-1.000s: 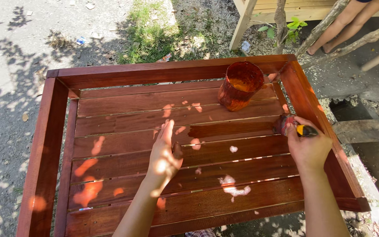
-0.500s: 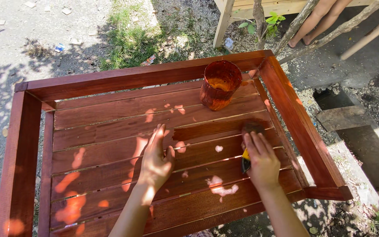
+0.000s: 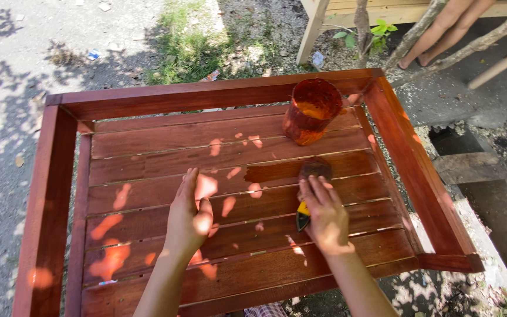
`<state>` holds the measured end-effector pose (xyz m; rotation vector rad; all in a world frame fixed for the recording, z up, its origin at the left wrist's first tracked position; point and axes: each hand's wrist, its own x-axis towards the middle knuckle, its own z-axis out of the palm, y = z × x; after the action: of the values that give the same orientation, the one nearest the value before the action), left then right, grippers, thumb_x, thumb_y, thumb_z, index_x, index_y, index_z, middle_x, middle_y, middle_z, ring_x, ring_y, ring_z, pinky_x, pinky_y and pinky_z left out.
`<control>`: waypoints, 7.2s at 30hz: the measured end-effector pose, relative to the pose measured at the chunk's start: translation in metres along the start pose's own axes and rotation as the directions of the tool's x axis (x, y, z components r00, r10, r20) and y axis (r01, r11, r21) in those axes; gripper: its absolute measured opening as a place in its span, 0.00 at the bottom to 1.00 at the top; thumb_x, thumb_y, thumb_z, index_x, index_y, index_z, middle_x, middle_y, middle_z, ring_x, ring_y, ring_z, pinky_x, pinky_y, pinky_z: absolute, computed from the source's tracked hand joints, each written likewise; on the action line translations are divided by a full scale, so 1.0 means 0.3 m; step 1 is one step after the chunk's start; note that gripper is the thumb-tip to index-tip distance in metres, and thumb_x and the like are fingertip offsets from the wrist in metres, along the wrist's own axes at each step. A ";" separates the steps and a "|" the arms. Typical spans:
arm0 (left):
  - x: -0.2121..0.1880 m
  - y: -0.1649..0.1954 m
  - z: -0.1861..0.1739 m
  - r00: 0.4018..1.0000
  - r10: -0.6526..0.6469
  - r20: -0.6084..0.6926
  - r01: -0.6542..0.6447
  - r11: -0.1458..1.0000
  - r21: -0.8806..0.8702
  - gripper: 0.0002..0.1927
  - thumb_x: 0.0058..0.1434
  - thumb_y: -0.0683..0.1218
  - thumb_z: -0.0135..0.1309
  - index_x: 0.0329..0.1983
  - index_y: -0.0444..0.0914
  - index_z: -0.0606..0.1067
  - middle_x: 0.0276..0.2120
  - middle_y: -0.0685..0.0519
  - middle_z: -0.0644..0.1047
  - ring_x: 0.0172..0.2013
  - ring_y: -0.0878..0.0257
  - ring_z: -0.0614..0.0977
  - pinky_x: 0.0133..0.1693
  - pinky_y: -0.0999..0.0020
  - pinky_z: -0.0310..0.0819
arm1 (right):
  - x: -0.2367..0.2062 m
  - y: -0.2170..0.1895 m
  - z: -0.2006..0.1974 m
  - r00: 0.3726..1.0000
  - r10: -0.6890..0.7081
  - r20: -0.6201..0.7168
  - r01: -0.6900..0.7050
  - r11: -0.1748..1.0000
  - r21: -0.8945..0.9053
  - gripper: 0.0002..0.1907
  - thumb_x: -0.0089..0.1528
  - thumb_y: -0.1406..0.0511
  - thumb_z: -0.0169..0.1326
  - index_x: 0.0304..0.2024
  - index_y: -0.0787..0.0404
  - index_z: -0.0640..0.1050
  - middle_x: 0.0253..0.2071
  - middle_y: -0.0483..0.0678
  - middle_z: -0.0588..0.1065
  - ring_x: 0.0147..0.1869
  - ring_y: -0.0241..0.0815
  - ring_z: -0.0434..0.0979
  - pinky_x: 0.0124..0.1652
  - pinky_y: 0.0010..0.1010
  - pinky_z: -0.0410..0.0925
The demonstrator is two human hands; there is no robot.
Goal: The person applies a reddish wood stain to a slatted wooden bench outdoors, holding a stain container in one hand and brushing the liquid onto the bench top, rails and side panels. They periodically dip the brush back into the container and reposition around the bench to coat different surfaces.
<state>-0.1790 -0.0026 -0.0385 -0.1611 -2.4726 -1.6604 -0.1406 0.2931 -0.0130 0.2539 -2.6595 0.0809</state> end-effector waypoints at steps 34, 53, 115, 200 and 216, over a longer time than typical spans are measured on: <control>-0.075 -0.040 -0.449 0.924 0.010 -0.382 0.031 0.995 0.099 0.30 0.63 0.33 0.38 0.71 0.29 0.60 0.70 0.35 0.65 0.73 0.41 0.62 0.71 0.54 0.54 | 0.288 -0.378 0.042 0.962 -0.247 -0.120 0.273 0.814 0.512 0.23 0.54 0.73 0.64 0.52 0.54 0.81 0.56 0.47 0.78 0.59 0.50 0.80 0.56 0.39 0.75; -0.202 -0.056 -0.495 0.859 -0.150 -0.490 0.235 0.965 0.115 0.28 0.64 0.33 0.41 0.70 0.30 0.62 0.67 0.36 0.68 0.69 0.44 0.68 0.65 0.55 0.62 | 0.602 -0.951 0.427 0.689 -0.704 -0.170 0.469 0.255 0.845 0.24 0.58 0.68 0.56 0.58 0.55 0.80 0.62 0.52 0.76 0.71 0.57 0.71 0.65 0.46 0.68; -0.017 -0.171 -0.356 0.960 -0.053 -0.277 0.098 0.983 0.155 0.28 0.63 0.34 0.41 0.68 0.29 0.64 0.67 0.34 0.67 0.70 0.43 0.66 0.68 0.56 0.57 | 0.408 -0.447 0.344 0.915 0.030 0.402 -0.362 0.502 0.785 0.15 0.61 0.63 0.64 0.47 0.65 0.84 0.37 0.52 0.85 0.40 0.35 0.84 0.44 0.26 0.74; -0.028 -0.188 -0.509 0.891 -0.177 -0.417 0.267 0.949 0.168 0.23 0.58 0.37 0.49 0.59 0.31 0.70 0.59 0.35 0.73 0.62 0.40 0.73 0.60 0.54 0.67 | 0.729 -1.121 0.494 0.862 -0.116 0.493 -0.494 0.028 0.869 0.15 0.59 0.62 0.64 0.46 0.60 0.80 0.33 0.42 0.79 0.34 0.29 0.79 0.29 0.24 0.75; -0.023 -0.219 -0.297 0.955 -0.116 -0.272 0.194 0.940 0.279 0.31 0.61 0.40 0.50 0.68 0.27 0.62 0.67 0.32 0.66 0.70 0.39 0.64 0.67 0.53 0.59 | 0.539 -0.503 0.344 0.933 0.003 0.359 -0.327 0.418 0.847 0.13 0.58 0.65 0.65 0.44 0.61 0.83 0.36 0.46 0.83 0.38 0.30 0.81 0.40 0.23 0.74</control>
<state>-0.1776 -0.1099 -0.0663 0.2753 -2.5515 -1.2331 -0.2988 0.1079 -0.0291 0.3402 -2.6222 1.7249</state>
